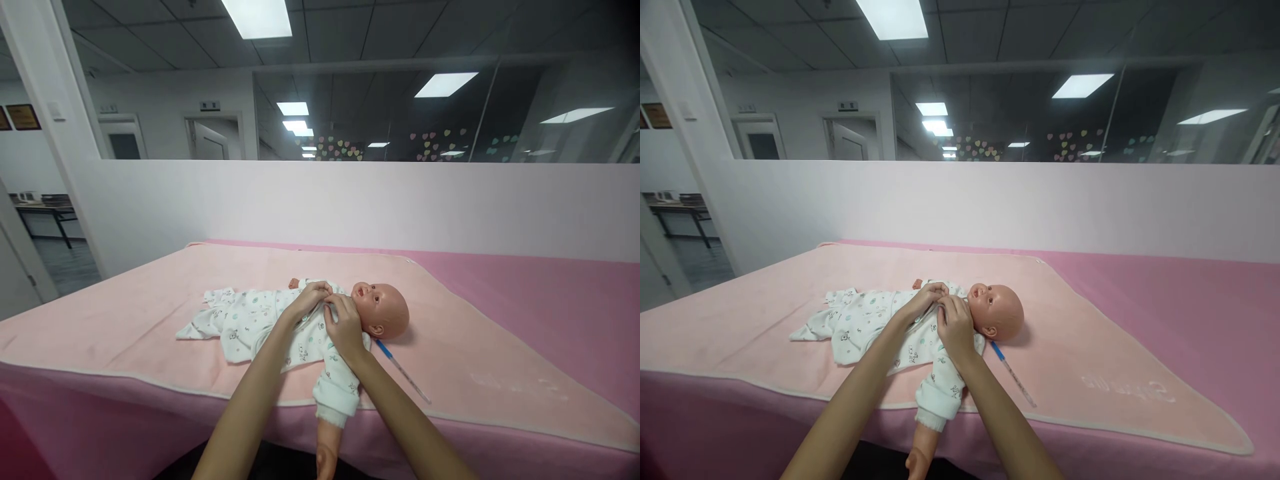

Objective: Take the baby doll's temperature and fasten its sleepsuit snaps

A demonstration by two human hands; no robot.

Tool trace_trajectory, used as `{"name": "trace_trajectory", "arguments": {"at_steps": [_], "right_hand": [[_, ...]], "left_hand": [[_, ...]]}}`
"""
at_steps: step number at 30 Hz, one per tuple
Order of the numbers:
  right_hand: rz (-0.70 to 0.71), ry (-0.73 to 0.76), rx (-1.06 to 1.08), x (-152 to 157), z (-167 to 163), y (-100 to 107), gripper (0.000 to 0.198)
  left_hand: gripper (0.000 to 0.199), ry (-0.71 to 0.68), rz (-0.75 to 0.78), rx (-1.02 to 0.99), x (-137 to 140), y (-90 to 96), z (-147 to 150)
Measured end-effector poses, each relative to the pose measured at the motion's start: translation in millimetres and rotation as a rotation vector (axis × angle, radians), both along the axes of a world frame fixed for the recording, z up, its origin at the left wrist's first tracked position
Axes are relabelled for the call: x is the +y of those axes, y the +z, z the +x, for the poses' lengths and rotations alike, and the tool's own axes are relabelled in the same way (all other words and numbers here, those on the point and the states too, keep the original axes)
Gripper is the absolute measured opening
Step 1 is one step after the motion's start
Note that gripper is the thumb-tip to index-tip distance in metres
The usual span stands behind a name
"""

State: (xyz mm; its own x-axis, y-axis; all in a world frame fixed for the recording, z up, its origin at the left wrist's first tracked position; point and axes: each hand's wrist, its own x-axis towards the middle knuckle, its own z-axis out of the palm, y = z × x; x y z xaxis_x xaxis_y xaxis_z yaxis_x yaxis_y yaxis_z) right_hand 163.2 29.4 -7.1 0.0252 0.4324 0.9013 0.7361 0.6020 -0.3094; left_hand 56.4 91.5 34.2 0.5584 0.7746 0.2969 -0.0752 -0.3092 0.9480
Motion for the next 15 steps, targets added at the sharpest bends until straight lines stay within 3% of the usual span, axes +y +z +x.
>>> {"name": "trace_trajectory", "arguments": {"at_steps": [5, 8, 12, 15], "right_hand": [[-0.025, -0.067, -0.014, 1.3, 0.3, 0.0, 0.011], [-0.049, -0.118, -0.023, 0.7, 0.9, -1.4, 0.011], [-0.040, -0.149, -0.105, -1.5, -0.4, 0.1, 0.011], [-0.014, -0.137, -0.195, 1.7, -7.1, 6.3, 0.015]], "left_hand": [[0.024, -0.014, 0.041, 0.032, 0.1, -2.4, 0.3], [0.026, 0.036, 0.165, 0.079, -8.2, -3.2, -1.8], [0.024, 0.222, 0.388, 0.165, -24.9, -7.3, -10.3], [0.016, 0.494, 0.530, 0.287, -32.5, -12.6, -16.8]]}}
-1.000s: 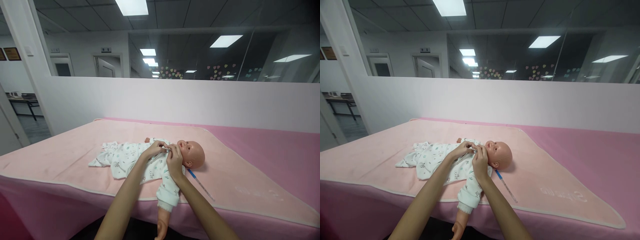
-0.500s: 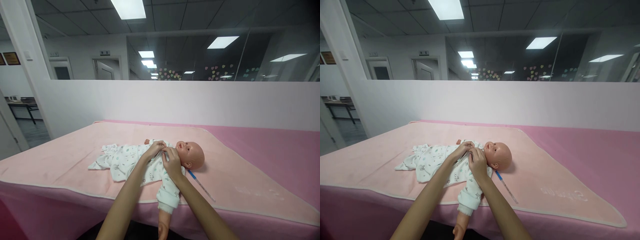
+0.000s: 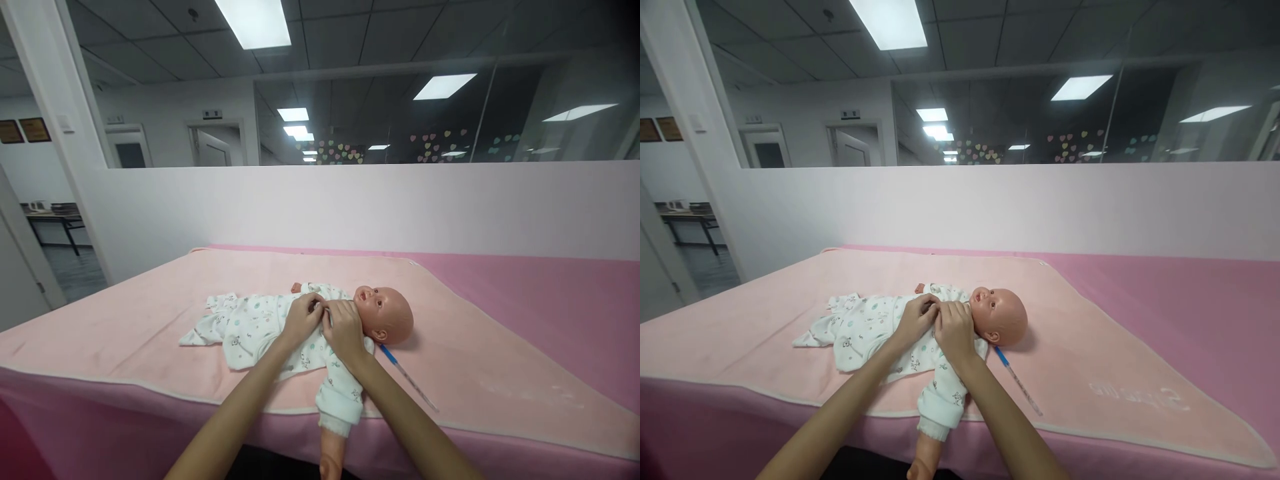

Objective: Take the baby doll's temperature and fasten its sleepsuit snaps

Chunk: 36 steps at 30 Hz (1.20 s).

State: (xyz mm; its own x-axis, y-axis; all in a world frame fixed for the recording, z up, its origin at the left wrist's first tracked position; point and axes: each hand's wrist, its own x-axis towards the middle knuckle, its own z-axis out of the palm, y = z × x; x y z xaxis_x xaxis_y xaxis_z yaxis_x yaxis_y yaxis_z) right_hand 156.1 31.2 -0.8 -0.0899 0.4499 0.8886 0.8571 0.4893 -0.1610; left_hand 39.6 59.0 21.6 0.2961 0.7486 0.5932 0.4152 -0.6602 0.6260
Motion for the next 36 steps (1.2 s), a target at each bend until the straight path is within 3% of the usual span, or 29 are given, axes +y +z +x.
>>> {"name": "trace_trajectory", "arguments": {"at_steps": [3, 6, 12, 19, 29, 36], "right_hand": [[-0.016, 0.060, -0.052, 8.2, -9.9, 7.6, 0.020], [-0.031, 0.109, -0.068, 14.1, -15.6, 10.7, 0.023], [-0.046, 0.048, -0.078, 8.2, -8.8, 6.6, 0.015], [-0.063, -0.043, -0.142, 4.0, -7.9, 8.3, 0.007], [-0.054, 0.032, -0.102, 2.2, -6.4, 5.2, 0.008], [-0.036, 0.158, -0.033, 1.1, -5.3, 4.5, 0.011]], "left_hand": [[0.014, 0.258, 0.087, 0.026, -1.4, -4.7, -3.6], [0.015, 0.377, 0.082, 0.005, -1.5, -6.4, -5.0], [0.010, 0.327, 0.100, 0.149, -6.3, -2.2, -3.2], [0.015, 0.363, 0.129, 0.129, -5.1, -2.4, -4.3], [0.017, 0.444, 0.147, 0.154, -13.8, -2.5, -2.7], [0.019, 0.375, 0.157, 0.132, -21.8, -1.8, -3.6]]}}
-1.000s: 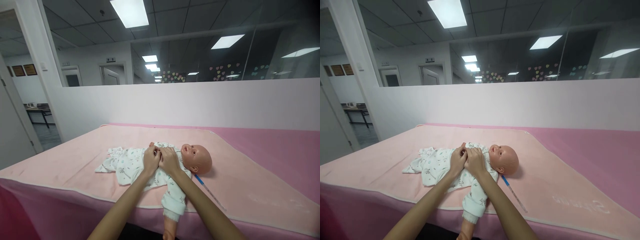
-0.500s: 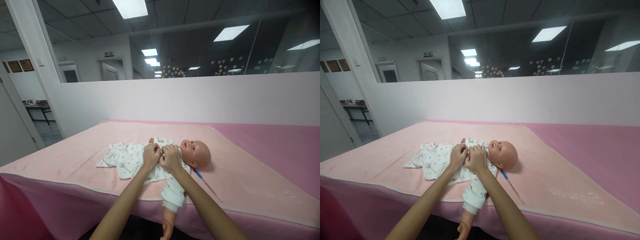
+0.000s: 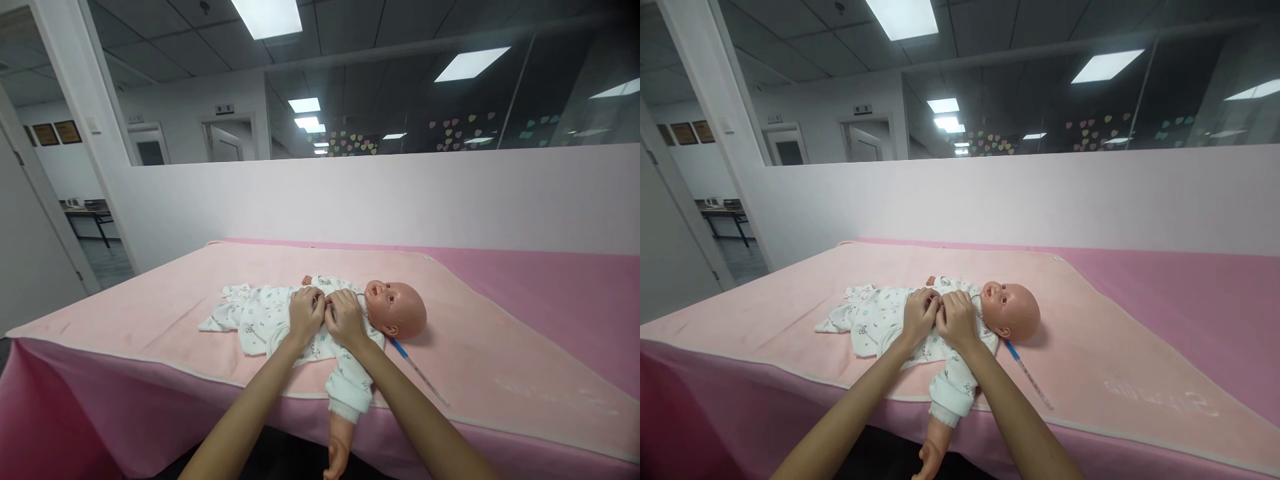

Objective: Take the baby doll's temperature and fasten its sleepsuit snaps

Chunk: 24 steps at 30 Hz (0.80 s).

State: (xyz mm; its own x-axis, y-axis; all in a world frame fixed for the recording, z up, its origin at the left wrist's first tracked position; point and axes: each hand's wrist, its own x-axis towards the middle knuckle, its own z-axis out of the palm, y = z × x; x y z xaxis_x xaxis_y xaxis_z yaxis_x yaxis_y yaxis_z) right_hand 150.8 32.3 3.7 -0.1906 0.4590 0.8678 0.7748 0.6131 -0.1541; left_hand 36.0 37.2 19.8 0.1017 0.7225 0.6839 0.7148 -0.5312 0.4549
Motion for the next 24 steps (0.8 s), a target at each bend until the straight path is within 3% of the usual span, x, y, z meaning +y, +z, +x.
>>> {"name": "trace_trajectory", "arguments": {"at_steps": [11, 24], "right_hand": [[0.009, 0.067, 0.059, 0.3, 1.1, -0.3, 0.017], [0.031, 0.112, 0.180, 3.7, 0.3, -2.5, 0.021]], "left_hand": [[0.015, 0.023, 0.042, -0.032, -2.9, -1.8, 1.5], [0.013, -0.191, 0.064, -0.219, -0.8, -7.6, 1.0]]}}
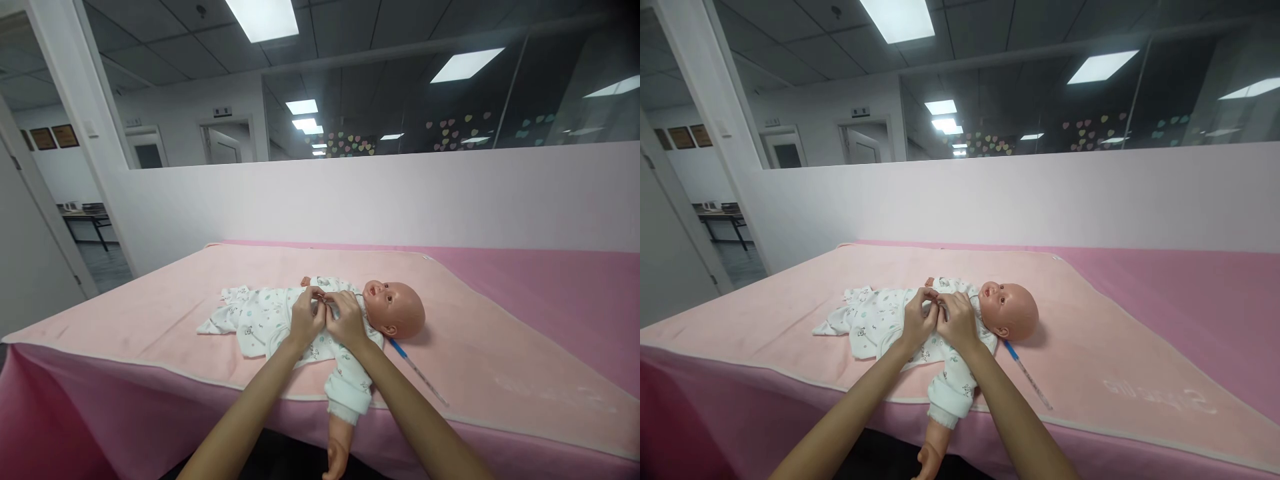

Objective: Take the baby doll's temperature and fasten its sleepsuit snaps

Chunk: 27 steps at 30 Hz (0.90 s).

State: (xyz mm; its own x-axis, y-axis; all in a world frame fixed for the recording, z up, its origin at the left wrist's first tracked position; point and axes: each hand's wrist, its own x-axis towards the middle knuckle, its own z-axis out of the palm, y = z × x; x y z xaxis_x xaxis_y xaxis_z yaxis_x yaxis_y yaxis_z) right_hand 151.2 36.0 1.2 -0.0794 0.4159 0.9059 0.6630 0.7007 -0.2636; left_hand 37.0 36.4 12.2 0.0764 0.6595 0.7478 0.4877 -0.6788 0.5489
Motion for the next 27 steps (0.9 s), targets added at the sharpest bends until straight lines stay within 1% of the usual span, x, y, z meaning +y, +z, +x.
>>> {"name": "trace_trajectory", "arguments": {"at_steps": [3, 7, 11, 16, 21, 25, 27], "right_hand": [[-0.018, 0.010, -0.018, 0.2, 0.6, -0.2, 0.023], [-0.059, 0.023, -0.096, 1.0, 0.8, 0.2, 0.021], [-0.099, 0.012, -0.126, 1.4, -0.1, 0.6, 0.022], [-0.092, -0.008, -0.128, -1.3, -1.2, 0.5, 0.020], [-0.073, 0.001, -0.116, -2.4, -1.4, 0.7, 0.021], [-0.085, -0.005, -0.132, -2.3, -1.2, 1.4, 0.028], [-0.089, -0.015, -0.156, -2.6, -1.0, 1.9, 0.030]], "left_hand": [[0.014, -0.003, 0.016, -0.020, 0.4, 1.0, 0.5], [0.022, 0.015, 0.017, -0.040, 1.1, 2.1, 0.2], [0.029, -0.013, 0.055, -0.041, 3.3, 1.5, -1.1], [0.027, 0.006, 0.111, -0.023, 6.1, 1.5, -2.9], [0.022, 0.063, 0.076, -0.003, 5.7, 3.1, -4.4], [0.024, 0.126, 0.021, 0.079, 5.5, 2.7, -4.3], [0.025, 0.128, -0.011, 0.130, 6.2, 2.1, -4.2]]}}
